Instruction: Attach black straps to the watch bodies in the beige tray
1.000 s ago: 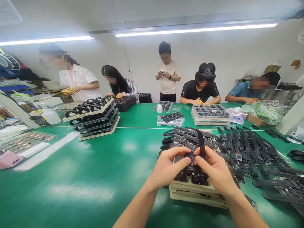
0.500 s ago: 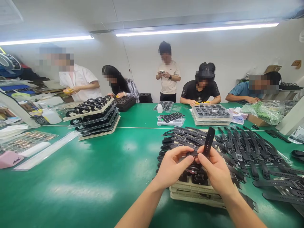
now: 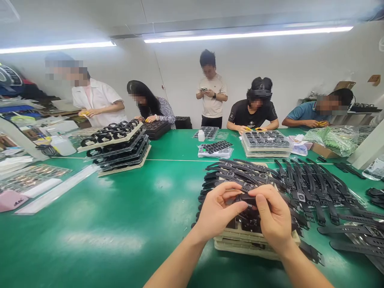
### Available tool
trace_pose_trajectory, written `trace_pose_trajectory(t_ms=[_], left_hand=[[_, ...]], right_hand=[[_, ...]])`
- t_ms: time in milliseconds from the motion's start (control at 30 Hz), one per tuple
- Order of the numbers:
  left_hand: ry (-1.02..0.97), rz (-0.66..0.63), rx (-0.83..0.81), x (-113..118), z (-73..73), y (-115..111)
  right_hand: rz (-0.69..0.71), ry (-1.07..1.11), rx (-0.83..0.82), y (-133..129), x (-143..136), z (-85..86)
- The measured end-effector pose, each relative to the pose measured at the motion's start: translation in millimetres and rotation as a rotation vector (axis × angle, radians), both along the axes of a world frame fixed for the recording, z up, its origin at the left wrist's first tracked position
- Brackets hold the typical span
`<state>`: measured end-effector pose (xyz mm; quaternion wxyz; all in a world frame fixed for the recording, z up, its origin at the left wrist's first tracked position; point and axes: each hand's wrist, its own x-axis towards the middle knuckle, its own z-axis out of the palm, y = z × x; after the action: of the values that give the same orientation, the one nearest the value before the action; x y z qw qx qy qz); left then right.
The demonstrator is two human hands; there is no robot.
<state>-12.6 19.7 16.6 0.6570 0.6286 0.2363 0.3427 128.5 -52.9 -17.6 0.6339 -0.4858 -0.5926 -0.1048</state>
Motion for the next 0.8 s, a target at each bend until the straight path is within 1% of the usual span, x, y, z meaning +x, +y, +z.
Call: trace_pose_trajectory(t_ms=[133,200,367,433,533,633,800], left_hand=[[-0.033,0.0,-0.025,0,0.5,-1],[-0.036,0.005,-0.023,0,0.4,-2],[-0.032,-0.008,0.051,0,-2.3,-2],[-0.031,-0.012,0.052,1,-3.6,0],[-0.054,-0.026,0.028,1,-4.8,3],[-0.077,-0.015,0.006,0,-4.3,6],[-0.017,-0.061,-0.038,-1,-0.8,7]], right_hand=[[0.031,0.094,0.021,2,-1,-7.8],[0.033,0.103,0.027,3,-1,-8.9],[0.046,-0.089,-0.021,2,3,1.9],[0.053,-0.123,-0.068,2,5,5.7],[0.055,-0.077,-0.107,3,8,6.0],[0.08,-0.006,-0.106,4,11,4.5],[0.094,-0.068,-0.168,3,13,5.6]])
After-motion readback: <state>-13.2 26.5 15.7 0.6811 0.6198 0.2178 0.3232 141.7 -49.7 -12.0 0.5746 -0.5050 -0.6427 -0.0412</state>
